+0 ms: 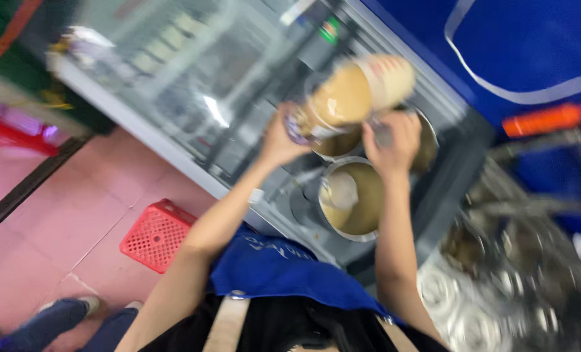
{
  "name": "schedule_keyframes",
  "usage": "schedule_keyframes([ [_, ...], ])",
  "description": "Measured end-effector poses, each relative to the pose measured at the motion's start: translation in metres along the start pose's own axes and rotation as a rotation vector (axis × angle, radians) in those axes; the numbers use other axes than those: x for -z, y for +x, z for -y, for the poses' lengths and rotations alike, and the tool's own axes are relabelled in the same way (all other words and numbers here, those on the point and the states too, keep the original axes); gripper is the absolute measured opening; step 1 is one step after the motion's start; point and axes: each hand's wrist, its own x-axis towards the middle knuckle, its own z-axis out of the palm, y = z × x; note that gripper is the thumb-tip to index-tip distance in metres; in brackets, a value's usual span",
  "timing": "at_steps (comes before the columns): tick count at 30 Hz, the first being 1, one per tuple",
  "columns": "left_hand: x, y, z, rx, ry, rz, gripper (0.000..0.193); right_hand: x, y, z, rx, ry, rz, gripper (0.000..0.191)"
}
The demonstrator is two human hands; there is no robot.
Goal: The person prepares a bubble tea drink by adding a base liquid, black pearls, and fruit pieces into a plastic cup. They use a ladle to scoop ingredients from containers and tongs to add fruit from a refrigerator, then place the cup on a sealing machine.
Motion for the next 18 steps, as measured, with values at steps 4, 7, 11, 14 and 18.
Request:
schedule_keyframes([
  [4,-0.003,0.017,0.017,-0.058,-0.02,-0.07,0.113,-0.017,0.01,-0.005,0.071,-0.033,0.037,0.029],
  [7,0.001,0.021,0.025,0.045,-0.01,-0.014,0.112,-0.027,0.01,-0.009,0.093,-0.058,0.034,0.029],
  [11,0.008,0.019,0.025,0.086,-0.07,0.008,0.109,-0.04,-0.002,-0.02,0.031,0.012,-0.05,0.028],
  [14,0.012,0.02,0.026,0.075,-0.089,0.017,0.106,-0.06,-0.02,-0.034,-0.463,0.202,-0.143,0.023],
  [18,0.017,0.023,0.027,-0.027,-0.148,-0.001,0.104,-0.076,-0.048,-0.06,-0.601,0.454,-0.188,0.022],
])
